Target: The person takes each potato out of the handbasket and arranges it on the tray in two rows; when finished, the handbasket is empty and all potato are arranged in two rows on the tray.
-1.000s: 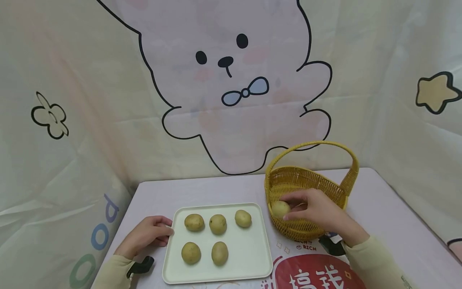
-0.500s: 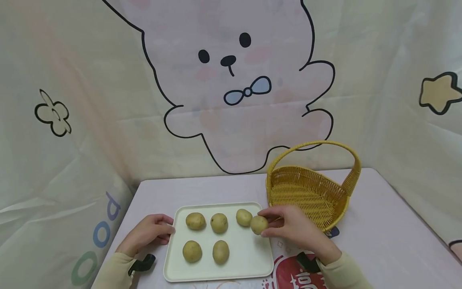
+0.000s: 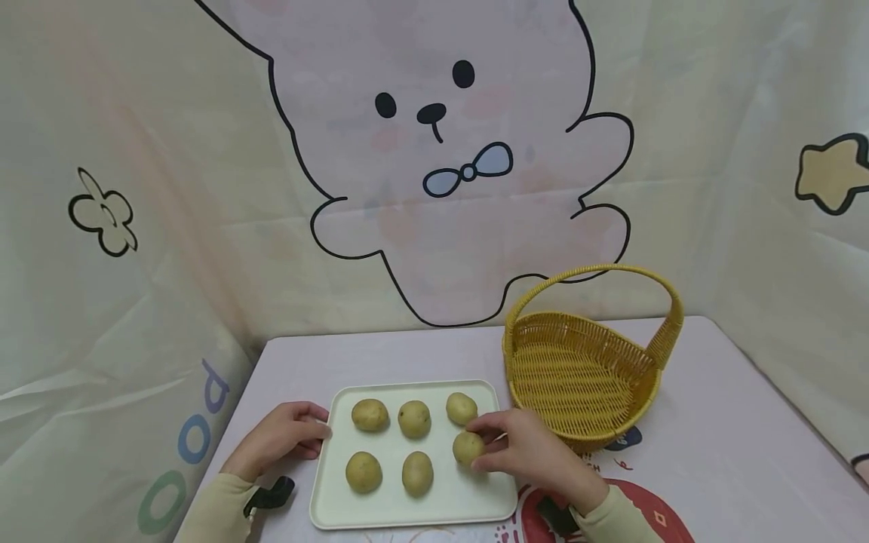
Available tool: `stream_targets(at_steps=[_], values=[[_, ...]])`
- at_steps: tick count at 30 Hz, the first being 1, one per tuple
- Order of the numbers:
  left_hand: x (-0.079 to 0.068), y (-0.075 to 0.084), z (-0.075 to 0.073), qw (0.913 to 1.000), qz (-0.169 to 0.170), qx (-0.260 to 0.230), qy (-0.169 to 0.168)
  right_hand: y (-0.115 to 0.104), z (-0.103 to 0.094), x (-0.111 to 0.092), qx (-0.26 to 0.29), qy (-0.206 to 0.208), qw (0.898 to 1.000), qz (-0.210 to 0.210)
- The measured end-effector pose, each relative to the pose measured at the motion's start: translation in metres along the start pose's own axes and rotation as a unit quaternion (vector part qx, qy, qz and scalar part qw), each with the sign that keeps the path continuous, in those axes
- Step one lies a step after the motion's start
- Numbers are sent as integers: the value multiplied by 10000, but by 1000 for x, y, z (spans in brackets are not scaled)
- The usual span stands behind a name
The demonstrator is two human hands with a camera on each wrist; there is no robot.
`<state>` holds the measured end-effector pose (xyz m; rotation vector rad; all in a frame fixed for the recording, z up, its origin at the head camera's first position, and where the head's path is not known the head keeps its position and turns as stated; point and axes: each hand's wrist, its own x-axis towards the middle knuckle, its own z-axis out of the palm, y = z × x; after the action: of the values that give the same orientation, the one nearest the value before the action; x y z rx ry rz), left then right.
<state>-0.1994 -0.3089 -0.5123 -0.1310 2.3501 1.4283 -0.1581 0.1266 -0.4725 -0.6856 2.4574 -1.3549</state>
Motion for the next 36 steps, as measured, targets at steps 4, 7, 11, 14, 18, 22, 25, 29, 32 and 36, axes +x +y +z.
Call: stream_targets(at_steps=[4,7,11,14,18,22,25,29,32,36], values=[[0,1,0,10000,26,-14,-15,3,5,2,-110,-50,9999,78],[0,1,0,10000,59,-11,-42,6,8,4,-199,-59,9998,56],[1,1,-1,9999,98,-9,-83,8,10,6,-263,-53,9996,69],[2,1,-2,9999,86,6,-92,9,11,6,-225,-100,9996,106],[1,1,-1,10000,25,34,-78,10,13,7,-120,-157,9997,137],[1,0,-2,9999,42,93,-56,12,14,7,-82,-155,9998,135],[1,-1,-2,9999,58,116,-44,13,14,8,-75,-165,9997,134],[1,-2,-2,9999,40,99,-54,12,15,7,-110,-198,9997,115],[1,-2,-2,9999,32,94,-47,13,15,8,-126,-239,9996,117],[1,-1,-1,10000,28,58,-47,13,14,8,-98,-285,9994,148]])
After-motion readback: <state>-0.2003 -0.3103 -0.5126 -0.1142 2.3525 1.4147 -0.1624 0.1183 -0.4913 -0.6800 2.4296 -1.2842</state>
